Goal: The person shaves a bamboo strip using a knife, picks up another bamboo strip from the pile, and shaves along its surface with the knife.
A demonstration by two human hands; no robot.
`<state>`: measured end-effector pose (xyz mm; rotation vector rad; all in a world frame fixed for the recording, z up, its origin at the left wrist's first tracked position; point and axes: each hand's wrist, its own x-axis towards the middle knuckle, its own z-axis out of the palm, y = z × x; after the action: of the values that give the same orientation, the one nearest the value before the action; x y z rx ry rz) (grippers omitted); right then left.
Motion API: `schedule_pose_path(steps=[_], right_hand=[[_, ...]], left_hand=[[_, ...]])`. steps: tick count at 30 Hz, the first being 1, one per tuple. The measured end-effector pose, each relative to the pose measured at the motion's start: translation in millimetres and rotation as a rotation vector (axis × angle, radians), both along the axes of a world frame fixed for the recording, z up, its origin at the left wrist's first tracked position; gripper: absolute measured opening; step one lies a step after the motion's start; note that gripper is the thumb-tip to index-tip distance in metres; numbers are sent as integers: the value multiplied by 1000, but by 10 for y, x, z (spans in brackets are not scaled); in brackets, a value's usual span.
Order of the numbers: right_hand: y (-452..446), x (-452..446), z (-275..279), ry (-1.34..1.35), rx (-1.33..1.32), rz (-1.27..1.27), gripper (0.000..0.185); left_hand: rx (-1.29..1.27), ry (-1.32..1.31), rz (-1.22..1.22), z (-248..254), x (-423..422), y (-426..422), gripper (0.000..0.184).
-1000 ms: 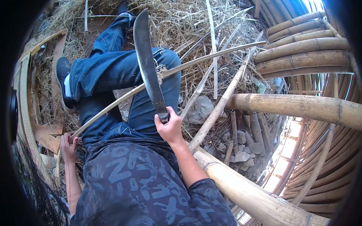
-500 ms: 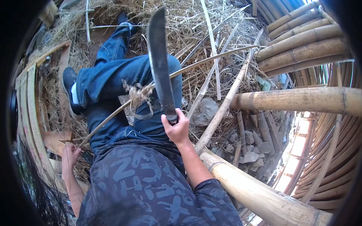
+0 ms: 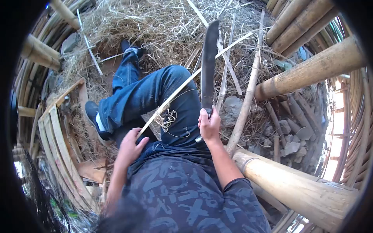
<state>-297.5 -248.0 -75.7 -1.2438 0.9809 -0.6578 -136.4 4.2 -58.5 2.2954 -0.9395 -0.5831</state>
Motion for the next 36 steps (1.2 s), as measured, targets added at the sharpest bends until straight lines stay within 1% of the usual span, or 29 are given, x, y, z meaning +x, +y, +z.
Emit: schedule_pose_path(steps=[2, 3, 4, 5, 6, 7, 8, 9, 10, 11, 12, 14, 15, 16, 18, 20, 22, 23, 25, 26, 28, 29, 30, 32, 33, 35, 36], right_hand=[[-14, 51, -90, 135, -308, 85, 20], [2, 90, 45, 174, -290, 75, 22], [-7, 128, 101, 163, -283, 54, 22], [-28, 161, 137, 155, -336, 82, 25], [-41, 181, 166, 152, -388, 112, 28], [-52, 188, 193, 169, -384, 140, 32], [-61, 215, 166, 165, -375, 134, 32], [-68, 263, 136, 140, -455, 162, 34], [-64, 313, 118, 114, -533, 194, 36], [-66, 331, 128, 185, -573, 232, 40], [-53, 348, 136, 178, -562, 235, 40], [-49, 365, 130, 305, -640, 270, 43], [-48, 351, 109, 350, -686, 298, 45], [-36, 343, 99, 351, -679, 297, 45], [-12, 317, 96, 386, -730, 311, 44], [-14, 306, 80, 394, -732, 299, 43], [-16, 308, 88, 400, -733, 288, 43], [-34, 323, 119, 421, -722, 257, 43], [-85, 352, 103, 420, -713, 187, 43], [-114, 362, 97, 420, -712, 186, 43], [-171, 386, 81, 409, -687, 105, 42], [-201, 395, 60, 344, -641, 79, 42], [-225, 413, 78, 302, -603, 49, 41], [-239, 457, 154, 255, -588, -19, 41], [-237, 462, 199, 253, -588, -21, 41], [-238, 455, 273, 258, -659, -18, 40], [-235, 439, 280, 259, -661, -28, 40]], left_hand=[[97, 81, -14, -198, 13, -156, 30], [8, 145, 15, -220, 32, -156, 28], [-81, 210, 42, -242, 52, -145, 30], [-174, 280, 75, -319, 66, -120, 37], [-146, 351, 19, -350, 131, -76, 40], [-75, 447, -10, -371, 172, -8, 41], [-3, 543, -32, -395, 208, 61, 43], [6, 539, -29, -424, 240, 115, 43], [26, 710, 25, -480, 267, 178, 41], [46, 880, 83, -513, 293, 247, 39], [54, 876, 91, -476, 305, 284, 39], [49, 1015, 55, -397, 295, 301, 34], [67, 1007, 37, -328, 278, 290, 30], [73, 1007, 38, -333, 288, 299, 30], [61, 818, -83, -374, 288, 317, 27], [84, 786, -77, -399, 249, 313, 26], [101, 778, 6, -347, 204, 304, 27], [102, 777, 4, -343, 200, 320, 27], [87, 836, 140, -335, 165, 381, 28], [88, 836, 139, -375, 147, 418, 28], [-50, 702, 112, -568, 105, 512, 31], [-95, 645, 72, -675, 86, 551, 35], [-93, 644, 78, -628, 102, 537, 35], [-41, 986, 140, -517, 161, 505, 37], [-40, 984, 139, -498, 178, 511, 37], [-40, 1128, 181, -476, 219, 490, 38], [-38, 1126, 171, -479, 225, 475, 38]])
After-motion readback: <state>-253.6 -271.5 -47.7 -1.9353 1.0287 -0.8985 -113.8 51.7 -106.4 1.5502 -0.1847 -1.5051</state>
